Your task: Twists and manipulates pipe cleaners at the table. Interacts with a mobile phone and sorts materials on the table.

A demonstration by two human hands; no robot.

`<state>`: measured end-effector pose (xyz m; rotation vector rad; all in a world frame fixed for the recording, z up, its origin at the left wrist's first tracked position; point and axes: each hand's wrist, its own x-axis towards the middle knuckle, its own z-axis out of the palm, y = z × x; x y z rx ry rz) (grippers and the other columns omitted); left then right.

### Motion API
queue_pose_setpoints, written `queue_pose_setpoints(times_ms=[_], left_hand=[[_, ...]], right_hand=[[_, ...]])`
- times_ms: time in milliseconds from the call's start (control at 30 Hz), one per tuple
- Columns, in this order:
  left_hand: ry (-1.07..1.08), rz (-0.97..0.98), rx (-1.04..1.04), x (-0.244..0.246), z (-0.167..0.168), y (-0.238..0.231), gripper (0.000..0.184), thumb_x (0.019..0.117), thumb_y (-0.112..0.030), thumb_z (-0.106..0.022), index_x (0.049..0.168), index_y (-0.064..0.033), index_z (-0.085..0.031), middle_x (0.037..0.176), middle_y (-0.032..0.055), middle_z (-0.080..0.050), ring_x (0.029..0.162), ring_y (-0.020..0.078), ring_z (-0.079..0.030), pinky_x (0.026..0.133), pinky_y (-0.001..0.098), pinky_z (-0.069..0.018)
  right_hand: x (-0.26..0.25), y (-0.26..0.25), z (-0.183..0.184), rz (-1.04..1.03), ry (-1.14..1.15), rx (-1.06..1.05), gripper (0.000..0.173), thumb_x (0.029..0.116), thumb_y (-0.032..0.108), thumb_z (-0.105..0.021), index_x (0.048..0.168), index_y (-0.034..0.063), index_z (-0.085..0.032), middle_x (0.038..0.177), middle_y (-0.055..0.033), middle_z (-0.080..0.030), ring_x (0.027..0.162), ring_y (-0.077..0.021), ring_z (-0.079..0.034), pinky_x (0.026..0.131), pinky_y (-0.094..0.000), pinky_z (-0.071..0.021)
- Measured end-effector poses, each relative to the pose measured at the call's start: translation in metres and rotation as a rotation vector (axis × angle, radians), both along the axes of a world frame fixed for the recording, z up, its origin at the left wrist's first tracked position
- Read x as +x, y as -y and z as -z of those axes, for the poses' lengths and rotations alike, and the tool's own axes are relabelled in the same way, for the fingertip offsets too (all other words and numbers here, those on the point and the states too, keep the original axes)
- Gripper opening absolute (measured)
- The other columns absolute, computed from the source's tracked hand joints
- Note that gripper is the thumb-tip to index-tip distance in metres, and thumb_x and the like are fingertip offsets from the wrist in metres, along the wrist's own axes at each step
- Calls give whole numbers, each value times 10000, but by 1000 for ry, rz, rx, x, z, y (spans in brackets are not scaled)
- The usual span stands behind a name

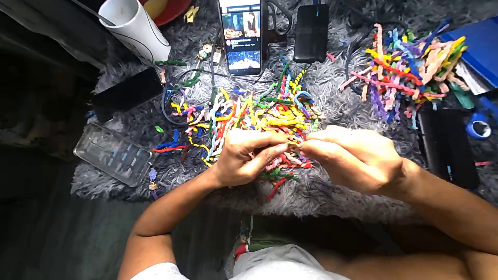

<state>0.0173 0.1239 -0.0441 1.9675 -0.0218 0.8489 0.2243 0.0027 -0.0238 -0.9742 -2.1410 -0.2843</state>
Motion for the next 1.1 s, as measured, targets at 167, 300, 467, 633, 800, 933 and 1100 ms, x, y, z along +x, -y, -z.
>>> queue_pose_setpoints(times_ms=[167,300,467,633,800,933,1100], left_hand=[[67,-9,-21,0,5,2,196,1031,-100,-552,934,17,-675,716,-21,-612,623,-64,-520,574,99,-442],[94,-1,78,1,7,2,181,1012,-96,-571,920,18,-677,671,1,-577,610,-24,-515,576,124,-428],[130,-60,375,1,9,3,126,968,-81,-609,889,1,-664,624,28,-515,580,59,-469,558,176,-366],[147,-186,642,0,18,8,158,978,-89,-606,941,5,-728,566,33,-493,530,118,-451,548,241,-360],[163,-214,816,-3,20,5,142,990,-91,-624,987,11,-723,619,59,-599,566,144,-540,624,272,-449],[169,-216,929,-6,20,4,135,990,-77,-620,1014,12,-720,701,81,-670,624,169,-587,667,288,-476],[161,-238,1036,-8,17,3,146,1015,-84,-590,1035,13,-697,765,91,-696,671,172,-623,703,287,-498]], right_hand=[[0,-3,1,39,-91,-37,125,1002,26,-583,995,-46,-685,860,-166,-720,822,-186,-713,696,-241,-549],[-6,0,-1,94,-157,-84,129,997,56,-593,977,-30,-685,877,-148,-722,844,-153,-704,706,-213,-536],[-11,4,6,150,-86,14,118,1007,68,-595,1000,-27,-665,856,-167,-707,750,-209,-672,622,-272,-496],[0,3,-14,-13,-244,-428,193,980,165,-562,872,42,-664,709,12,-586,627,9,-540,558,-125,-444],[10,2,-8,-227,-393,-934,388,1108,262,-418,848,99,-655,666,103,-553,593,83,-518,535,-87,-428],[6,0,-5,-398,-789,-1399,421,1107,226,-364,818,108,-648,632,107,-594,512,57,-540,467,-107,-455],[3,-1,-2,-403,-775,-1337,318,1073,175,-504,809,92,-662,626,125,-573,520,92,-504,468,-79,-410]])
